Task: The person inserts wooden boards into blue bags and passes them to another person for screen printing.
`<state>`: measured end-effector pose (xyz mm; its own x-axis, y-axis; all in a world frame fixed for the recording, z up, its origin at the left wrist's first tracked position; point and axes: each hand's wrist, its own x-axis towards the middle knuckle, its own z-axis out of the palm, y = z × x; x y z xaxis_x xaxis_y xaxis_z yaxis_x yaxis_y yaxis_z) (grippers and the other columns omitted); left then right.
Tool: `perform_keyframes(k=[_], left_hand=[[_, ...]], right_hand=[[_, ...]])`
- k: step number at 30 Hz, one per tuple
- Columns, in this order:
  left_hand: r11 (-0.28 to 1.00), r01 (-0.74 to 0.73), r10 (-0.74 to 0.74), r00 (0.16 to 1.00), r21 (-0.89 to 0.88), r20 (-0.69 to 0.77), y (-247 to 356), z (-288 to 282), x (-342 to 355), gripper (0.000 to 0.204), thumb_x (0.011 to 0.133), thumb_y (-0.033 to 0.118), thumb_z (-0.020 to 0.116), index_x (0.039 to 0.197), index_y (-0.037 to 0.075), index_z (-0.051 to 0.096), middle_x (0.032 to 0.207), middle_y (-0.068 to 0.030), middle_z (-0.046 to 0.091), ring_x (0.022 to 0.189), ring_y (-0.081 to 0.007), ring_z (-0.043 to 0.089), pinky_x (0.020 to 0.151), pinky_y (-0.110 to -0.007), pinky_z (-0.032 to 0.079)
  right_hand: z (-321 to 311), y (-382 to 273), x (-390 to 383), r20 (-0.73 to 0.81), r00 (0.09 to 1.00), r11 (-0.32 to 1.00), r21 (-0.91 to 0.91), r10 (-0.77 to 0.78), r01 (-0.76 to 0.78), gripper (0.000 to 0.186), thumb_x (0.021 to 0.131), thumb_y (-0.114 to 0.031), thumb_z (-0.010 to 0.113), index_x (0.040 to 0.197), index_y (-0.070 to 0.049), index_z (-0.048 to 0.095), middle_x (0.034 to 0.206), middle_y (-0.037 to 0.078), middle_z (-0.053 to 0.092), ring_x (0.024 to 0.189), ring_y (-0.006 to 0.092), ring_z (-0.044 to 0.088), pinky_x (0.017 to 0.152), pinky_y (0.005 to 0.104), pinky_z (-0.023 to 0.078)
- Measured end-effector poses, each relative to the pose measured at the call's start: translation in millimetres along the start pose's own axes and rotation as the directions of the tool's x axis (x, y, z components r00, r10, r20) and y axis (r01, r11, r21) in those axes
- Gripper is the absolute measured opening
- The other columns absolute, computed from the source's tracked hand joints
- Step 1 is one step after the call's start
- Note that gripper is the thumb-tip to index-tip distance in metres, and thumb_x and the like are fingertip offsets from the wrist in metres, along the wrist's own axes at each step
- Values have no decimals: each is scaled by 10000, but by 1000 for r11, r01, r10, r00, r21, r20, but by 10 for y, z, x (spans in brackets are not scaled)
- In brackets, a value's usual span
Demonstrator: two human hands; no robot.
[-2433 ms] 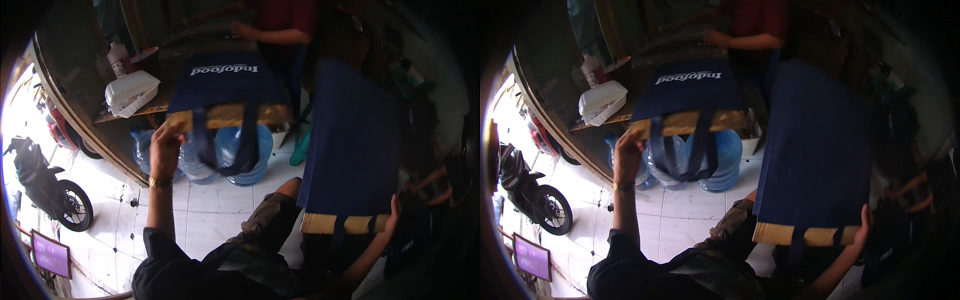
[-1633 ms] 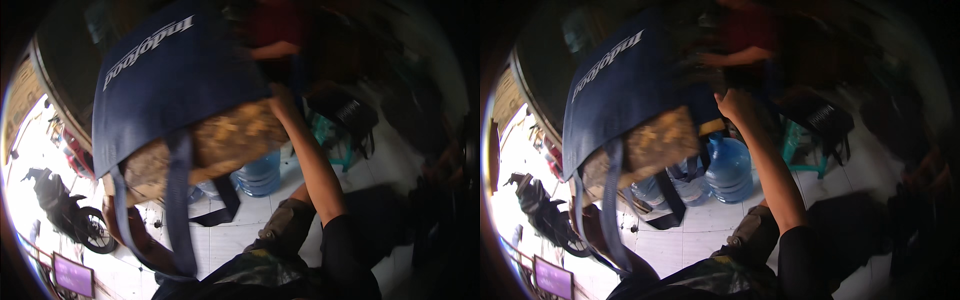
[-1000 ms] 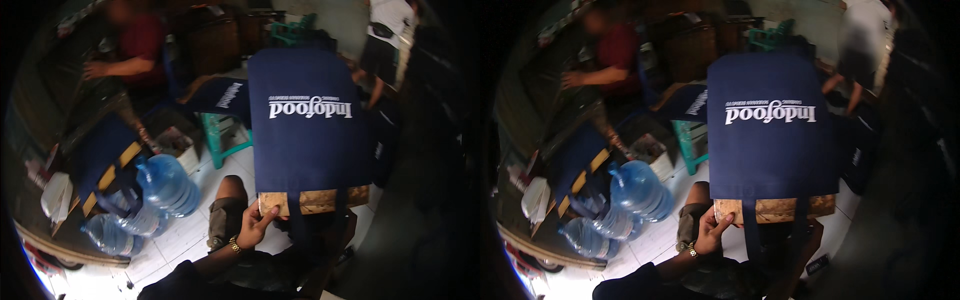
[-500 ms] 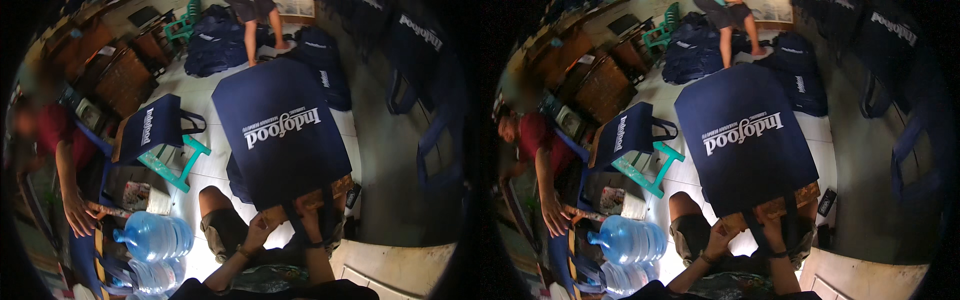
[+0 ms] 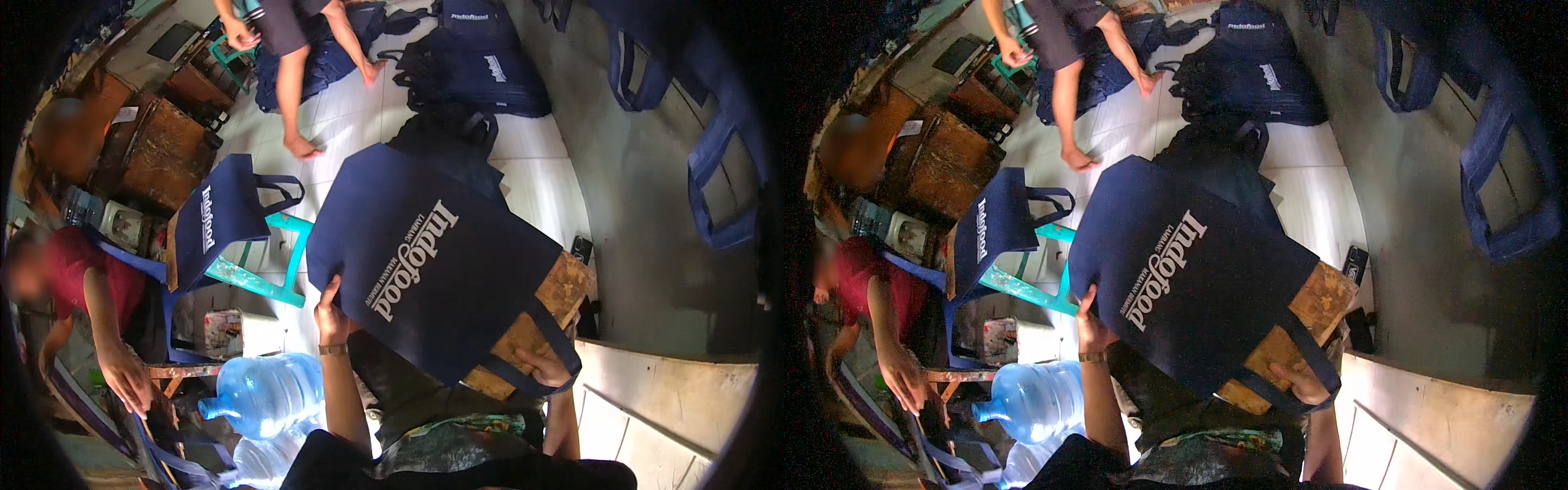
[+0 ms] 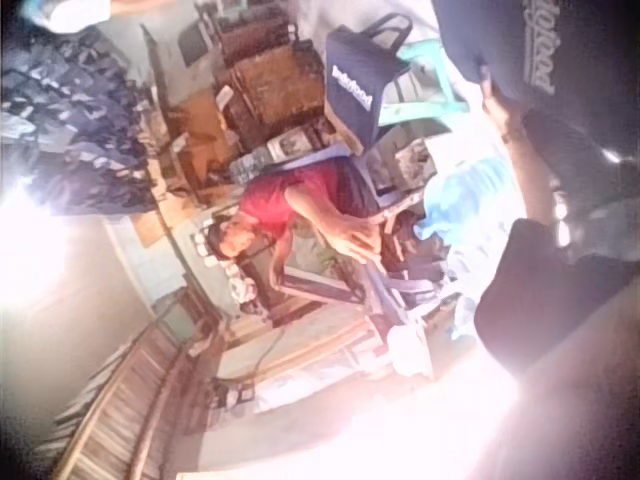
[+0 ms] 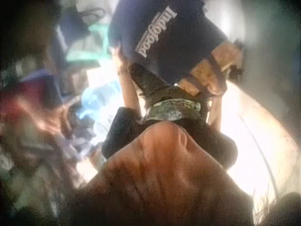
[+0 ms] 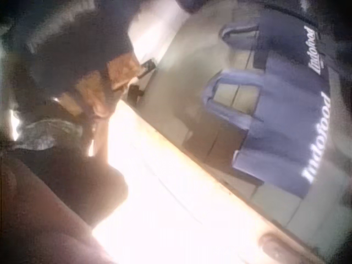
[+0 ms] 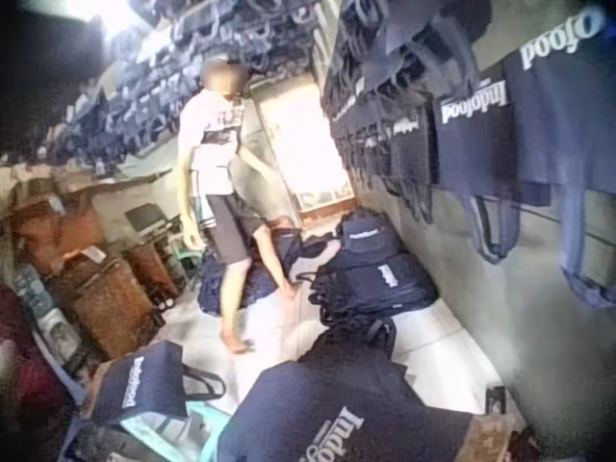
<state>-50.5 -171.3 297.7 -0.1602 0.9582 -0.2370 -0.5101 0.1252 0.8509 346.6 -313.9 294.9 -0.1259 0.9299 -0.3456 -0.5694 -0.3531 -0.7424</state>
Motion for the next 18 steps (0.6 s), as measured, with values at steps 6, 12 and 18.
perform_keyframes(k=[6, 12, 18], left_hand=[[941, 35, -53, 998, -337, -43, 367, 295, -209, 544, 823, 223, 650, 1294, 32, 455, 1230, -168, 551, 1114, -324, 544, 944, -477, 436], [956, -13, -18, 995, -294, -102, 166, -105, -230, 434, 864, 81, 598, 1278, 52, 471, 1210, -153, 567, 1094, -315, 564, 927, -466, 467], [978, -54, 28, 991, -203, -129, 172, -87, -322, 321, 902, 79, 584, 1219, 54, 539, 1186, -99, 592, 1084, -256, 573, 921, -430, 479]], right_hand=[[364, -226, -35, -72, 993, 992, 77, -98, 104, 655, 781, 96, 626, 1367, -35, 366, 1280, 132, 512, 1191, 267, 500, 1020, 413, 407], [319, -264, -13, -11, 1000, 996, 93, -16, 17, 676, 775, 66, 641, 1375, -24, 342, 1277, 126, 504, 1201, 269, 489, 1019, 409, 411], [-25, -20, 57, -56, 998, 998, -56, 28, -31, 663, 770, 21, 672, 1361, -15, 373, 1296, 118, 498, 1194, 249, 490, 1007, 380, 406]])
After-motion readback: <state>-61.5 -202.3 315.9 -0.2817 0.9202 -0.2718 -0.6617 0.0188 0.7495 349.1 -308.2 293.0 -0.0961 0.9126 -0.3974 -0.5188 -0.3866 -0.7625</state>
